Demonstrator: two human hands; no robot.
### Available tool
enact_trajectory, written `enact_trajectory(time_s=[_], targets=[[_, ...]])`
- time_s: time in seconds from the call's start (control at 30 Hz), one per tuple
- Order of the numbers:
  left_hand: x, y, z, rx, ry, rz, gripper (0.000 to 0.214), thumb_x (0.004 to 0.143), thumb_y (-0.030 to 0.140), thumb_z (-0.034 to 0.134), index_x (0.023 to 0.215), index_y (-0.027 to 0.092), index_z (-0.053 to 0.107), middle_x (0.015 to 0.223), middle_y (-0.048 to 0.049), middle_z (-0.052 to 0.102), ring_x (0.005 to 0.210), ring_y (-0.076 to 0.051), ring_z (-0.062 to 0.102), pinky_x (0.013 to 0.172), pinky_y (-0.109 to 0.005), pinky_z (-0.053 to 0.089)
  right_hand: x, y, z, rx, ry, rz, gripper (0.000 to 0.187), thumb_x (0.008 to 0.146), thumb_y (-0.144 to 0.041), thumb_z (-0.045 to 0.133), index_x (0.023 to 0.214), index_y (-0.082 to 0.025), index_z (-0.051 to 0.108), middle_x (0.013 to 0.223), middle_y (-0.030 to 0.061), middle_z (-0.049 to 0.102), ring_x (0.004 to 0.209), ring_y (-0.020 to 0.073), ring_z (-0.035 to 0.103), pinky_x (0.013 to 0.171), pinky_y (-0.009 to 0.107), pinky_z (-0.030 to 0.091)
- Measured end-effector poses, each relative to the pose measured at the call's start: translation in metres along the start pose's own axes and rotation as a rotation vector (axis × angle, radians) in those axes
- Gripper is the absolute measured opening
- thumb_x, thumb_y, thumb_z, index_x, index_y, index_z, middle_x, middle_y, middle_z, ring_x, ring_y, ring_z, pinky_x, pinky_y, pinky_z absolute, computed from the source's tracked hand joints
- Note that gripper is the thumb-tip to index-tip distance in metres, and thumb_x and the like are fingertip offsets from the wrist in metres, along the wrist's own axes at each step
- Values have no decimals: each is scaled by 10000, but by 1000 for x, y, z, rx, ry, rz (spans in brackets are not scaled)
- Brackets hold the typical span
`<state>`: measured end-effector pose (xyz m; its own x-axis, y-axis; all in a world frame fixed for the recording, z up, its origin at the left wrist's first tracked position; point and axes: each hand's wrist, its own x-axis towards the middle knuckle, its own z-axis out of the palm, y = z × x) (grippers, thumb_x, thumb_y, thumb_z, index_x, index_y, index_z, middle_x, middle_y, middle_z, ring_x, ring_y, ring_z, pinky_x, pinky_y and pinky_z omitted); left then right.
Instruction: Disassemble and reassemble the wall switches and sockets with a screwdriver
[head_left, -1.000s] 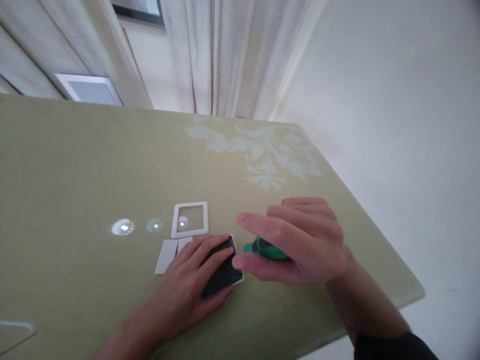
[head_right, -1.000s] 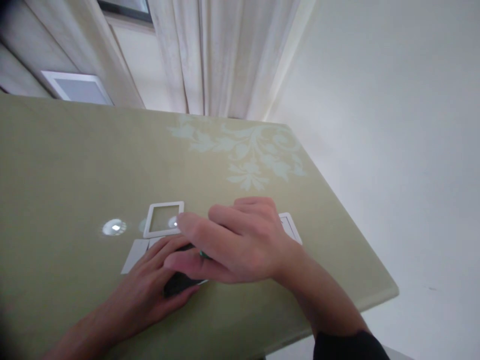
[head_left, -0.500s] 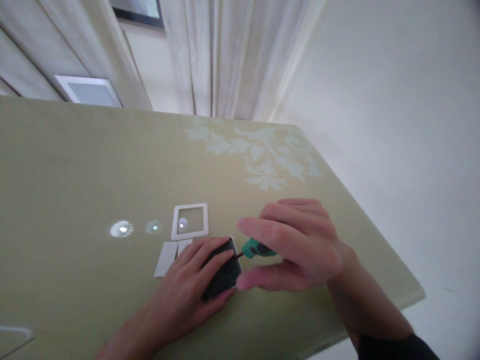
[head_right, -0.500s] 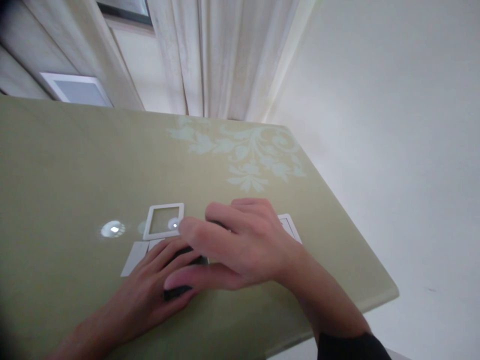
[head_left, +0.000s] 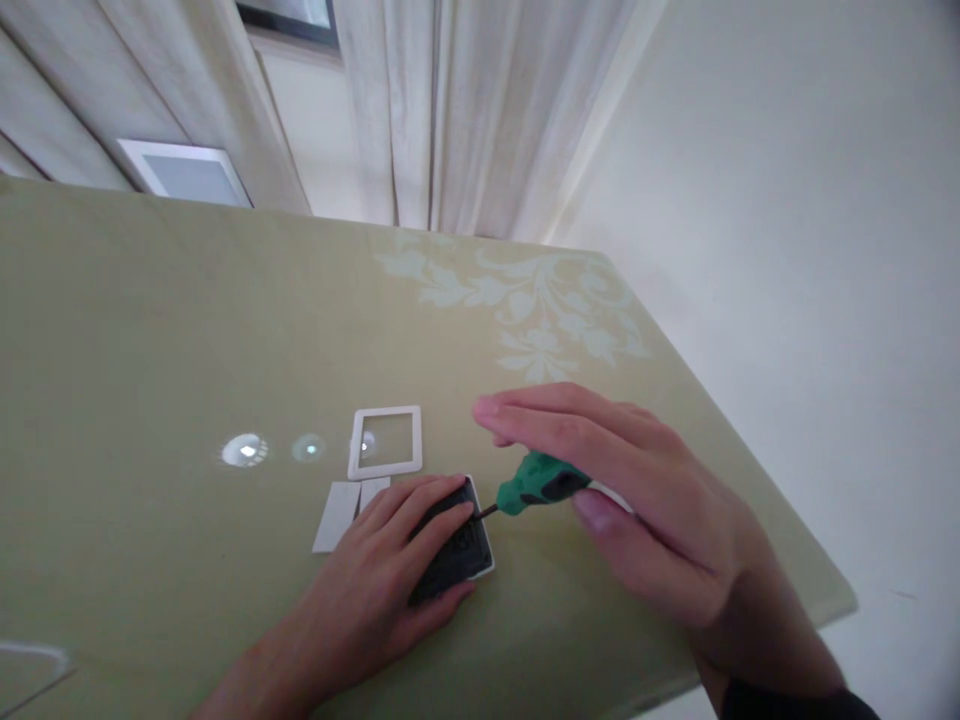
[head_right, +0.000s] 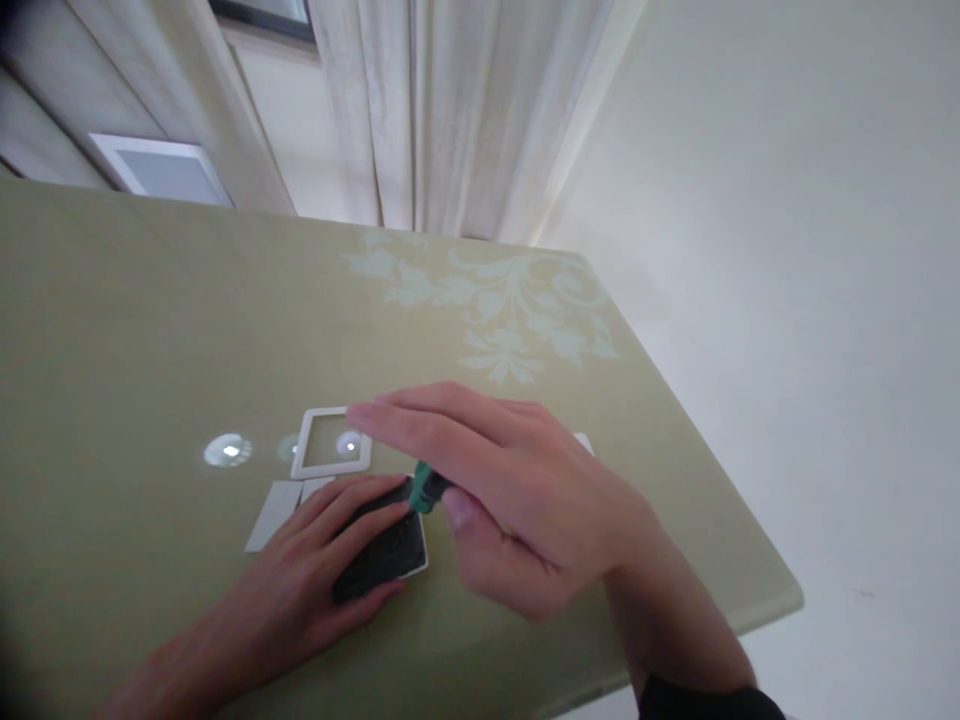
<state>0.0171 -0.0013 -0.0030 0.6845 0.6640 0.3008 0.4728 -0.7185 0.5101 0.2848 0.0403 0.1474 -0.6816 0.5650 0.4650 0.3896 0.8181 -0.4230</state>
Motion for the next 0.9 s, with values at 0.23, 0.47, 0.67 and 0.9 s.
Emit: enact_trajectory(time_s=[0.23,0.47,0.67,0.9], targets=[[2,1,-2,7,-5,1,564,1048,327,718,1576,247,539,1609,-121,601,1423,-358,580,1161,-572,580,-5,0,4,-280,143,-39,429,1059,-572,702,1208,-171,745,778,2,735,631,145,652,596,291,514],[0,1,0,11,23,1,553,1036,321,726,1556,260,548,1562,-121,632,1408,-363,592,1159,-564,579,-3,-6,2,73,-3,-24,398,1132,-267,534,1503,-153,623,1194,67,812,1053,160,776,898,293,630],[1,0,-1,7,33,25,582,1015,359,759,1546,245,550,1550,-139,639,1383,-376,605,1129,-562,601,-6,-9,7,-211,115,-66,414,1041,-540,749,1240,-178,766,853,-3,762,688,133,680,668,291,554],[0,1,0,-11,37,-6,584,1008,345,760,1554,272,565,1542,-115,660,1386,-366,629,1137,-552,606,-3,-5,3,109,-19,-43,374,1130,-190,492,1443,-199,698,1329,56,788,1198,133,750,1015,267,613]])
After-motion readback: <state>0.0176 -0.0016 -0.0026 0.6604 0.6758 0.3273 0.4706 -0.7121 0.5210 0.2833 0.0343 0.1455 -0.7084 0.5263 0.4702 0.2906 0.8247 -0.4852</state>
